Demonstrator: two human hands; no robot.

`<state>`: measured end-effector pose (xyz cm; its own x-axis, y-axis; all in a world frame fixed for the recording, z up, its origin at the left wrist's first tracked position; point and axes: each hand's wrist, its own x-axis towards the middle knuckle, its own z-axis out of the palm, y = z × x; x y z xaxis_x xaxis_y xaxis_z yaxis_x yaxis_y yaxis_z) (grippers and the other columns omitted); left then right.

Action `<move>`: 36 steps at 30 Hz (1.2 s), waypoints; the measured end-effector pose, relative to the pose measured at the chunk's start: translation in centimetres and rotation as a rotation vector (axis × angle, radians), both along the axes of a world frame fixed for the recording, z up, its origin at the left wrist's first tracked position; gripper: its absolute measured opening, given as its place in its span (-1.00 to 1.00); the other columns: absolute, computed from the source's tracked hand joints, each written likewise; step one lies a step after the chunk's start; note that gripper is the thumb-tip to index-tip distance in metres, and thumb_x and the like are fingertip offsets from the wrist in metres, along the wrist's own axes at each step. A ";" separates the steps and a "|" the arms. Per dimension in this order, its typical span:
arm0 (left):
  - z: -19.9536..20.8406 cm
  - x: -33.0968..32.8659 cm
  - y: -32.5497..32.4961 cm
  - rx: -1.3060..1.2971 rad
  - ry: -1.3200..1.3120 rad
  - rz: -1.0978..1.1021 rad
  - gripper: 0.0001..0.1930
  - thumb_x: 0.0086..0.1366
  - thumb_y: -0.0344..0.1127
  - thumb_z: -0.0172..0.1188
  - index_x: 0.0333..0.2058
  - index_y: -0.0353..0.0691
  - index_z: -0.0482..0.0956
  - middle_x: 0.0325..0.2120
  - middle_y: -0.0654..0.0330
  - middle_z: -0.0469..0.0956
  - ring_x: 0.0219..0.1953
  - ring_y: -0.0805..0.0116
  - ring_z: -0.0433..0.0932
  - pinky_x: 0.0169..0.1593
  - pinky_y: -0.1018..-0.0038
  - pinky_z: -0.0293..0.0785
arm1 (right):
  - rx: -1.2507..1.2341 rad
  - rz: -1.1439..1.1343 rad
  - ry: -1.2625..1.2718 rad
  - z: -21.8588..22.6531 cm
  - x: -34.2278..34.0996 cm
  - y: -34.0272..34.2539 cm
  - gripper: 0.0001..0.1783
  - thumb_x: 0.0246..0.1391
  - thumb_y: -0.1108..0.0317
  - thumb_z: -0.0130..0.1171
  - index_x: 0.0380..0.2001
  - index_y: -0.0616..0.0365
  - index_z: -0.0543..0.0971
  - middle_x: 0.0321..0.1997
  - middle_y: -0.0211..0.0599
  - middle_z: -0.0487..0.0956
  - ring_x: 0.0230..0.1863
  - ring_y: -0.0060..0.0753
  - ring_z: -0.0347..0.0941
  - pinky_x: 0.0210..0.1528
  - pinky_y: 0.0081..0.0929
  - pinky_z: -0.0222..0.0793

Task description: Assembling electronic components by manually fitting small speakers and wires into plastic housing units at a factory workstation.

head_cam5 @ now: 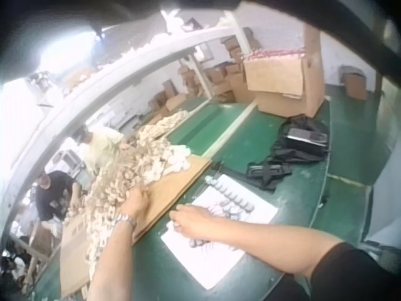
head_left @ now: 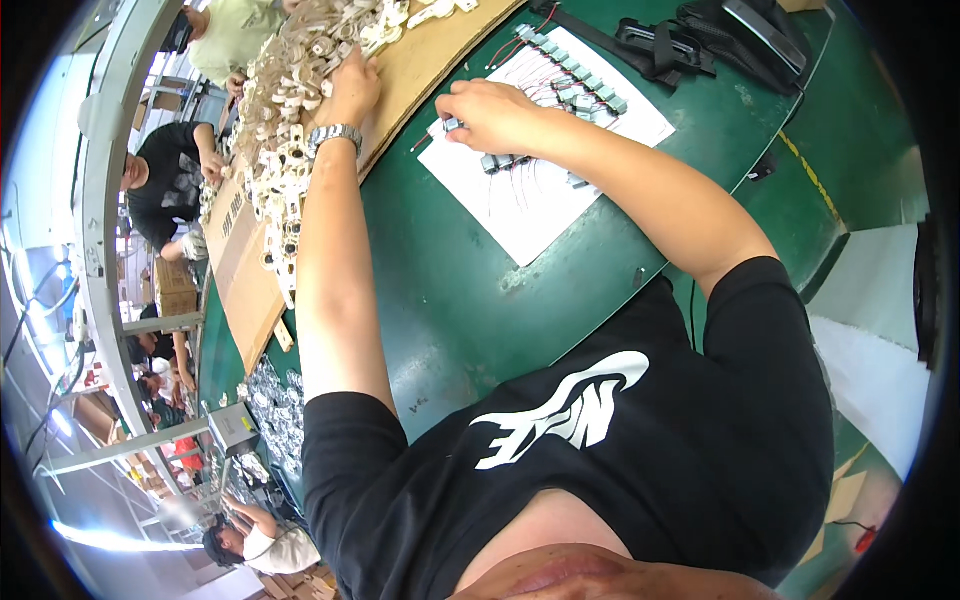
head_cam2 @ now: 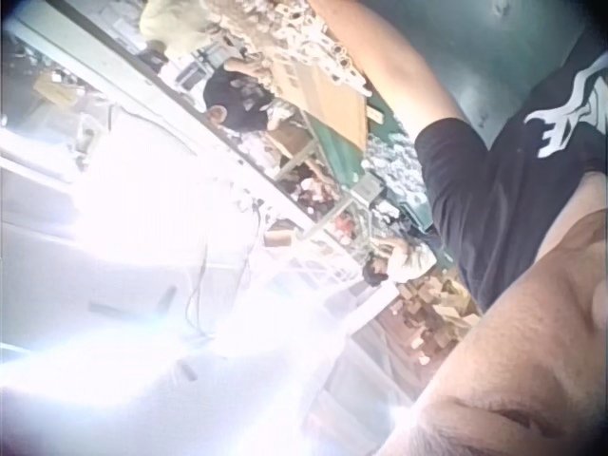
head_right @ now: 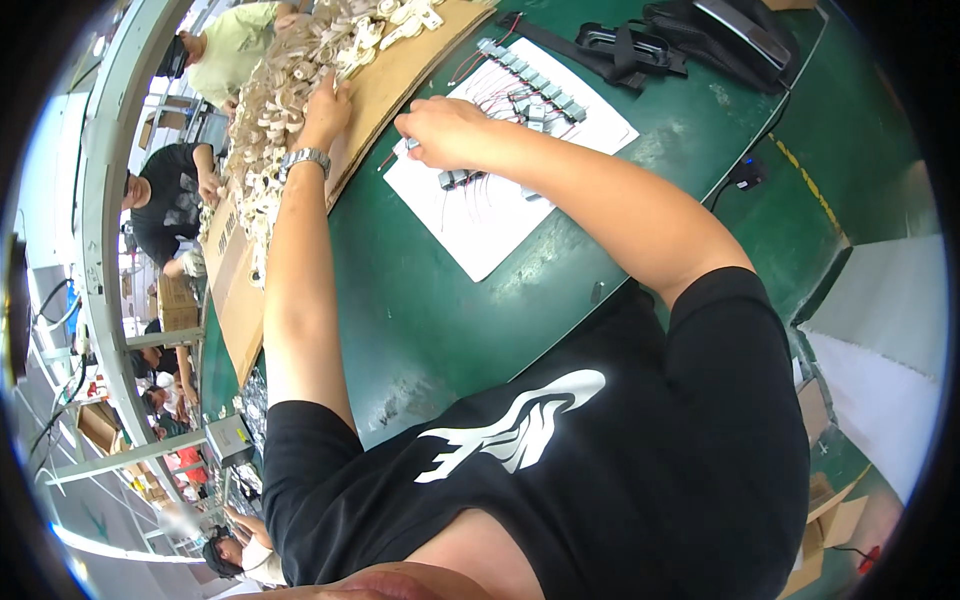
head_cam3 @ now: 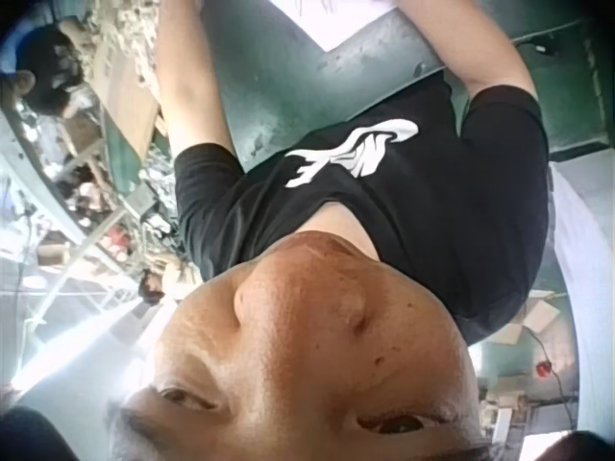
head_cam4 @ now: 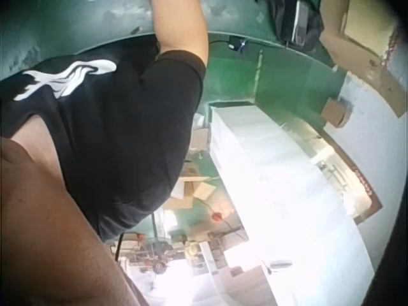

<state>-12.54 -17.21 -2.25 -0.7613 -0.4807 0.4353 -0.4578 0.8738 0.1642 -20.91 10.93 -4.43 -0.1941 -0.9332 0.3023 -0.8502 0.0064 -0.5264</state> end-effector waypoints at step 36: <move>-0.3 8.7 8.6 0.190 0.267 0.000 -0.67 0.32 -0.41 0.29 0.06 -0.25 0.62 -0.28 0.03 0.69 -0.27 0.32 0.63 -0.14 0.41 0.55 | -0.602 -0.121 -0.074 -0.4 -0.3 -1.1 -0.72 0.15 0.34 0.27 -0.10 0.22 0.58 -0.18 -0.11 0.56 -0.05 0.02 0.51 -0.04 -0.14 0.48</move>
